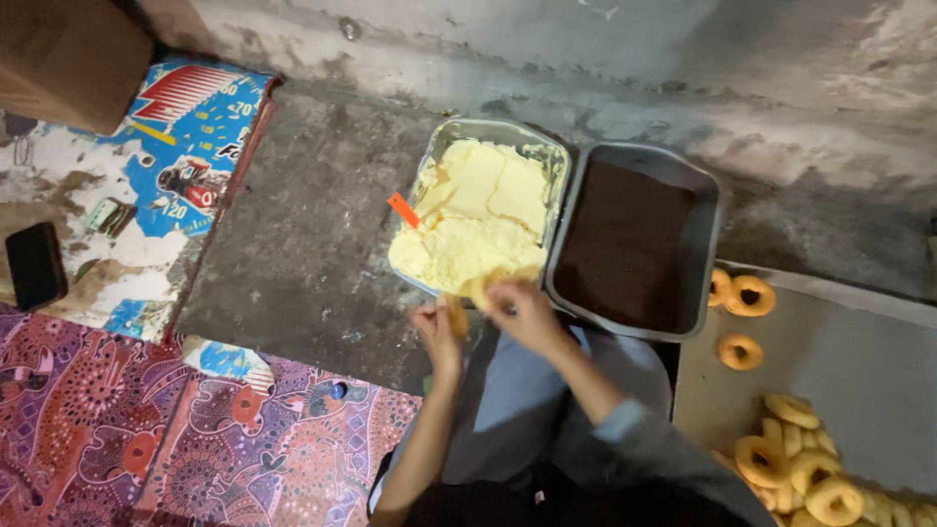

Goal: The person repeatedly picks up doughnuts, dips them into a yellow creamy substance, then into a dark granular topping, and places them on a tray. The process is repeated for multiple doughnuts throughout the clip.

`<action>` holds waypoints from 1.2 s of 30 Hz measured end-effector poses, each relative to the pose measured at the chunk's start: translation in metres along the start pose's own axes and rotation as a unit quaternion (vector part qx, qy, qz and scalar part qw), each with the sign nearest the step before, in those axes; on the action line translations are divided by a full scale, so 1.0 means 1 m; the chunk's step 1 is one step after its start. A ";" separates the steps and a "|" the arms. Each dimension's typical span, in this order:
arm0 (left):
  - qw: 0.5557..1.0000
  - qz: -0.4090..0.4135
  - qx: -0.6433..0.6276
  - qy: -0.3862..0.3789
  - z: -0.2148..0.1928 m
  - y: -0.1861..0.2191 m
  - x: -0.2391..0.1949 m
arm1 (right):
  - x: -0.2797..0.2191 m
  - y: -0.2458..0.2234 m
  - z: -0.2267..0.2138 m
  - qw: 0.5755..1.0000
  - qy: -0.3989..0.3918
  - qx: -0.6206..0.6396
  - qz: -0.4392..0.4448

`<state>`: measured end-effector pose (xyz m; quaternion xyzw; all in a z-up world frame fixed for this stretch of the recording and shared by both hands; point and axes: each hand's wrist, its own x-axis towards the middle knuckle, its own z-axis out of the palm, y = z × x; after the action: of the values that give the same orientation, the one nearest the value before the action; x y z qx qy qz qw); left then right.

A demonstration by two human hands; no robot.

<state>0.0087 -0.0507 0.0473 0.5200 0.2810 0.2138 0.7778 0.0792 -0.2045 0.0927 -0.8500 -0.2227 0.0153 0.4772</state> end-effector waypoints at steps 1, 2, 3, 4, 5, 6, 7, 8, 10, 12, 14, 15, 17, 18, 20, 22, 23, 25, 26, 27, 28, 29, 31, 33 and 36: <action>0.982 0.100 0.156 0.035 -0.008 0.003 0.003 | 0.018 0.009 -0.002 0.999 0.021 -0.037 -0.010; 0.929 0.195 0.307 0.069 -0.013 0.006 0.005 | 0.036 0.017 -0.004 0.993 0.055 -0.074 -0.072; 0.918 0.239 0.311 0.056 -0.014 0.009 0.008 | 0.054 0.024 -0.006 0.981 0.088 -0.110 -0.133; 0.906 0.280 0.315 0.043 -0.015 0.010 0.007 | 0.066 0.030 -0.008 0.980 0.083 -0.130 -0.129; 0.892 0.321 0.318 0.029 -0.015 0.012 0.004 | 0.076 0.035 -0.010 0.978 0.079 -0.150 -0.125; 0.864 0.341 0.369 -0.003 -0.012 0.013 0.001 | 0.083 0.038 -0.010 0.975 0.075 -0.170 -0.123; 0.833 0.359 0.419 -0.035 -0.008 0.015 -0.003 | 0.086 0.039 -0.009 0.976 0.067 -0.173 -0.111; 0.798 0.377 0.466 -0.069 -0.004 0.015 -0.006 | 0.089 0.041 -0.009 0.977 0.062 -0.177 -0.099; 0.784 0.373 0.472 -0.154 0.003 0.011 -0.023 | 0.090 0.044 -0.007 0.977 0.077 -0.170 -0.106; 0.806 0.358 0.430 -0.195 0.012 0.003 -0.035 | 0.088 0.048 -0.008 0.971 0.119 -0.148 -0.143; 0.868 0.296 0.352 -0.188 0.015 -0.007 -0.041 | 0.088 0.053 -0.013 0.967 0.121 -0.187 -0.124; 0.911 0.240 0.293 -0.161 0.017 -0.012 -0.041 | 0.089 0.054 -0.017 0.964 0.123 -0.206 -0.115; 0.990 0.072 0.059 -0.110 0.016 -0.021 -0.032 | 0.084 0.049 -0.021 0.974 0.085 -0.185 -0.101; 0.989 -0.039 -0.117 -0.081 0.014 -0.023 -0.019 | 0.080 0.043 -0.023 0.978 0.066 -0.173 -0.095; 0.939 -0.151 -0.305 -0.051 0.005 -0.027 0.000 | 0.064 0.024 -0.017 0.987 0.051 -0.110 -0.101; 0.924 -0.153 -0.344 -0.060 -0.003 -0.029 0.016 | 0.036 -0.001 -0.002 0.989 -0.002 -0.052 -0.136; 0.923 -0.161 -0.342 -0.073 -0.004 -0.030 0.022 | 0.026 -0.012 0.004 0.984 -0.048 -0.027 -0.169; 0.919 -0.182 -0.337 -0.093 -0.010 -0.033 0.025 | 0.015 -0.022 0.011 0.981 -0.070 -0.030 -0.177; 0.920 -0.191 -0.332 -0.080 -0.011 -0.034 0.027 | 0.018 -0.023 0.011 0.979 -0.080 -0.033 -0.183; 0.921 -0.200 -0.328 -0.067 -0.012 -0.034 0.028 | 0.024 -0.019 0.008 0.981 -0.044 -0.066 -0.175; 0.921 -0.209 -0.324 -0.054 -0.011 -0.033 0.029 | 0.037 -0.013 0.000 0.981 -0.009 -0.100 -0.167; 0.916 -0.211 -0.335 -0.061 -0.011 -0.031 0.030 | 0.050 -0.005 -0.008 0.978 0.027 -0.133 -0.160; 0.906 -0.217 -0.357 -0.075 -0.012 -0.029 0.030 | 0.067 0.007 -0.020 0.978 0.038 -0.159 -0.133; 0.902 -0.221 -0.359 -0.097 -0.012 -0.026 0.026 | 0.067 0.010 -0.022 0.977 0.035 -0.168 -0.125; 0.911 -0.221 -0.335 -0.097 -0.005 -0.020 0.028 | 0.053 -0.004 -0.014 0.980 -0.011 -0.117 -0.161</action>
<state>0.0268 -0.0369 0.0216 0.1720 0.2238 0.0666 0.9570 0.1283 -0.1932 0.1135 -0.8524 -0.3626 -0.0786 0.3684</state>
